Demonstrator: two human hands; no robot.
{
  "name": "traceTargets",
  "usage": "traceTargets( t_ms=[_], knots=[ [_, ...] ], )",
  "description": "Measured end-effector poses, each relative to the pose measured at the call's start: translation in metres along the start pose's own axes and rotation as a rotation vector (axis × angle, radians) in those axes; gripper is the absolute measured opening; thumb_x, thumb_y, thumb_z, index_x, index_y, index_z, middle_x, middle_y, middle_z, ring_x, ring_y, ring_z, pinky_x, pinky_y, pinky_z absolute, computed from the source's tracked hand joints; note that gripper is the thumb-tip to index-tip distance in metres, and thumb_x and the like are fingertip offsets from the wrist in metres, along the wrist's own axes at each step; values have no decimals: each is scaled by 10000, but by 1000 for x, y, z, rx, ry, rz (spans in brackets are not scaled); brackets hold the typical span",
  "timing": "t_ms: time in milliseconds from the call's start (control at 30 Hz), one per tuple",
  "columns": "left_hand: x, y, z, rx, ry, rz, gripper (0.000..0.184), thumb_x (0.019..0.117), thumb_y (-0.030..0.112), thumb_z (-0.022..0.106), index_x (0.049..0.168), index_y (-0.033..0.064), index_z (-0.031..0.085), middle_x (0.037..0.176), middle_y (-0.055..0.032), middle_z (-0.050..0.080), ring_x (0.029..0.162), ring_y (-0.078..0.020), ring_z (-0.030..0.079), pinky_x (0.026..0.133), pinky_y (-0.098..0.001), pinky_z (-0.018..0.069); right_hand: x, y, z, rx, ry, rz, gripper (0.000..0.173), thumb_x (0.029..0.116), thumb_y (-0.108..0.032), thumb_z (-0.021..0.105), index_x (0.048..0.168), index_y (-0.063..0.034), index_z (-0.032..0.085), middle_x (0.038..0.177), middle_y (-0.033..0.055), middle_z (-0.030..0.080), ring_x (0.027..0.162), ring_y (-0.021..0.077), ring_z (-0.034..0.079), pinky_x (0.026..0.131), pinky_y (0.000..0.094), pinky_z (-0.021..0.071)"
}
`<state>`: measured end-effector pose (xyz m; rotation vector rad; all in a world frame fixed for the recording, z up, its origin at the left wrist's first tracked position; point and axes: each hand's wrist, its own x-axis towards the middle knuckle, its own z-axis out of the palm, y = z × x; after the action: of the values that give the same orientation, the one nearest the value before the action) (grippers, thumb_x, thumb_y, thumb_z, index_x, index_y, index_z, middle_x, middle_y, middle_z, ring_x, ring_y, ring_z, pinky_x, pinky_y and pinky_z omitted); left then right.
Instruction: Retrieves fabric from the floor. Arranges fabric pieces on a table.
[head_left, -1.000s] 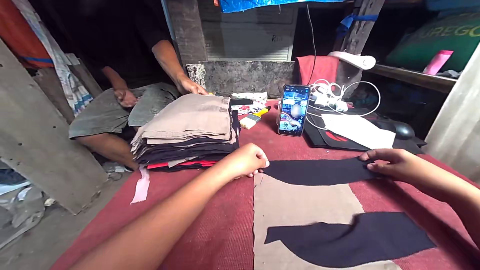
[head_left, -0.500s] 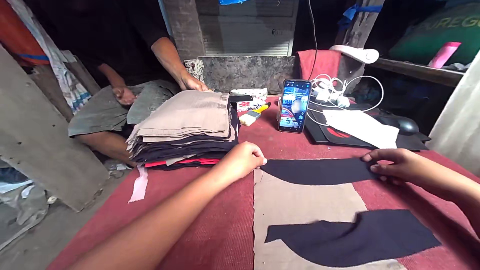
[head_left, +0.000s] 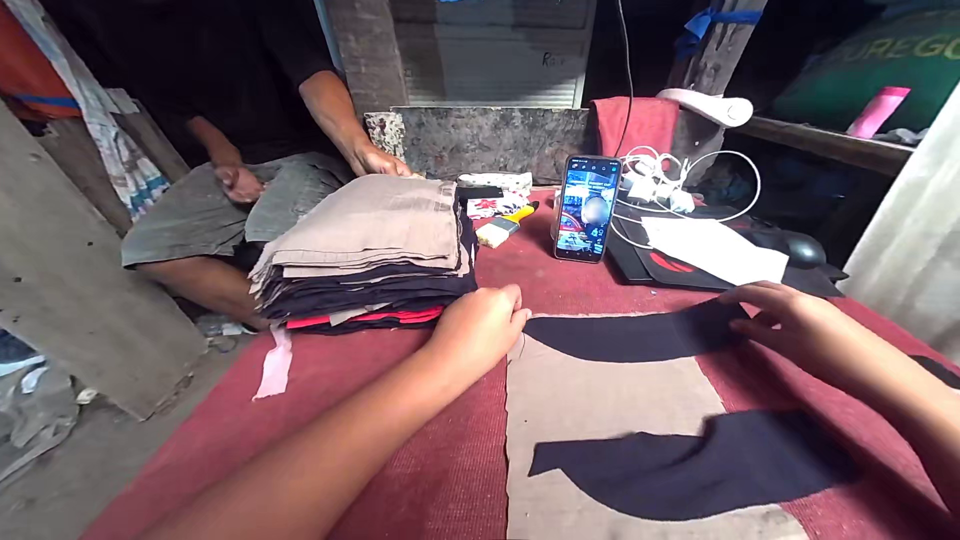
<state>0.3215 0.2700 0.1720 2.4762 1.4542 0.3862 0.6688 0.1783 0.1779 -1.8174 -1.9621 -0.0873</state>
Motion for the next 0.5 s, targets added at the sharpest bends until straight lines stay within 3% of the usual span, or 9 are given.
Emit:
traceTargets(
  t_ms=[100, 233, 300, 367, 400, 433, 500],
  knots=[
    [-5, 0, 3, 7, 107, 125, 306, 1071, 286, 523, 1052, 28, 687, 859, -147, 674, 824, -313, 679, 737, -509, 533, -11, -31, 13, -143, 118, -236, 206, 877, 70, 686, 1079, 39, 716, 1091, 223, 686, 892, 372, 709, 769, 557, 595],
    [-7, -2, 7, 17, 198, 237, 301, 1061, 261, 531, 1010, 15, 697, 805, -151, 669, 772, -315, 685, 691, -503, 539, -32, -77, 42, -353, 248, -465, 217, 849, 45, 617, 1019, -13, 738, 1048, 185, 714, 833, 360, 732, 610, 486, 608],
    [-8, -3, 9, 20, 221, 284, 289, 1053, 244, 541, 1007, 9, 705, 807, -154, 676, 767, -317, 691, 682, -508, 542, -38, -89, 52, -338, 210, -533, 249, 843, 45, 607, 1031, -51, 739, 1059, 165, 722, 824, 343, 736, 565, 449, 599],
    [-10, -5, 8, 12, 239, 386, 268, 1040, 231, 558, 993, 17, 713, 787, -139, 673, 740, -302, 690, 658, -499, 546, -43, -88, 45, -184, 89, -501, 253, 954, -66, 565, 1152, -98, 719, 1129, 123, 718, 945, 294, 734, 715, 435, 623],
    [-12, -6, 7, -9, 231, 457, 258, 1029, 229, 569, 981, 27, 721, 766, -127, 670, 715, -285, 685, 641, -485, 549, -45, -83, 35, -88, 59, -445, 276, 967, -113, 562, 1197, -94, 713, 1135, 119, 720, 952, 273, 733, 756, 432, 621],
    [-16, -3, 2, -49, 155, 504, 267, 1035, 236, 557, 1004, 31, 726, 780, -122, 672, 724, -272, 673, 657, -475, 543, -48, -73, 22, -29, 64, -371, 285, 970, -127, 560, 1205, -78, 713, 1101, 125, 720, 885, 263, 731, 716, 434, 618],
    [-31, 7, -12, -121, -143, 519, 327, 1068, 272, 511, 1141, 26, 713, 941, -152, 709, 870, -284, 683, 803, -494, 538, -56, -43, 1, -31, 92, -214, 267, 956, -118, 574, 1159, -38, 727, 1044, 161, 714, 811, 296, 711, 677, 481, 598]
  ],
)
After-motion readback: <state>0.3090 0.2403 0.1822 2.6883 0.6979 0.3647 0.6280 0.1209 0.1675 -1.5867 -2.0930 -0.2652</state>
